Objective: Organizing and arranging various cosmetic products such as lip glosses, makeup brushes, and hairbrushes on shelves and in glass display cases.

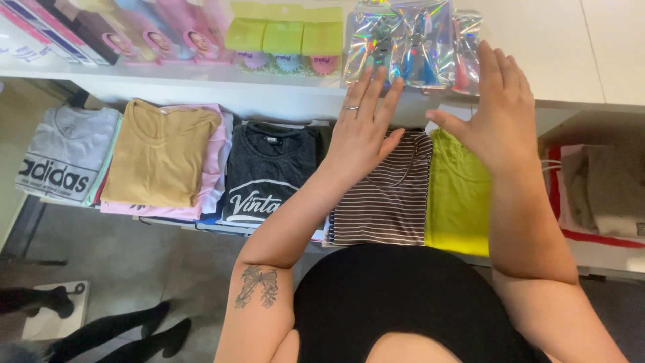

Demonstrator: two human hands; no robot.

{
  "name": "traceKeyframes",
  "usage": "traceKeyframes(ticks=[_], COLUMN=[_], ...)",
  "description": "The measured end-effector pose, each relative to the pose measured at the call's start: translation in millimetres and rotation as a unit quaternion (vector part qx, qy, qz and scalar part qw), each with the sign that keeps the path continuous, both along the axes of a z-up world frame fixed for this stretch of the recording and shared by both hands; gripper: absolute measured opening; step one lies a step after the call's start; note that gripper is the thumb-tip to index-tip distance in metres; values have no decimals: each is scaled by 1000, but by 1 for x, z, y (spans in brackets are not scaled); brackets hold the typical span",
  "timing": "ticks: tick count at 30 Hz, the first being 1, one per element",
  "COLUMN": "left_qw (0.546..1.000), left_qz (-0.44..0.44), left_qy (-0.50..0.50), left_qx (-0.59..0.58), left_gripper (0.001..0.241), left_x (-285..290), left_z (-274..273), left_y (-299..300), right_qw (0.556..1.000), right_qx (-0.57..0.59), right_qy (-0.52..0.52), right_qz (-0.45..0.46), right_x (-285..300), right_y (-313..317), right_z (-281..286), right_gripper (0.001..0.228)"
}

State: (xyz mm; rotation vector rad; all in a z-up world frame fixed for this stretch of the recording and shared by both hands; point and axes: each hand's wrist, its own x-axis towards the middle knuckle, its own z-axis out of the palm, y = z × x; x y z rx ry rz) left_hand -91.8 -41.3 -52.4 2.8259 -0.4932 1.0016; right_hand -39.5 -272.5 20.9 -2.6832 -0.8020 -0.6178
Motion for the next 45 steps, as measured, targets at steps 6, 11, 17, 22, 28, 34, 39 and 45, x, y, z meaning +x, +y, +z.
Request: traceKeyframes(ticks=[6,11,17,22,28,34,39,45], left_qw=[972,953,944,954,977,981,986,982], left_qz=[-195,-282,-325,-289,-191,-131,-113,-83], left_qy=[-55,-27,4,-38,-66,-127,-116,-165], left_qx=[-120,-103,-50,-68,-71,-59,-39,-44], left_gripper=[80,50,34,30,42,37,62,45], left_x=[-35,-46,-18,42,121,168,157,135], left_z=[30,32,26,12,17,-24,-31,-28], left_y=[-12,-50,-140,-263,-374,-404,-379,-312], right_qw=[996,989,971,975,990,973,960,953], right_qx=[77,78,-10,-50,-55,-71,-58,-64], right_qy=[15,-113,-238,-216,-128,-220,-273,-290], right_qz=[-52,-53,7,-12,26,25,34,65], right_x=[-27,-34,7,35,61,80,85,83], right_y=[-34,-117,-272,-338,-363,-366,-352,-287], right_z=[8,7,-18,-15,-18,-41,-54,-52], right_gripper=[99,67,47,55,53,36,33,38])
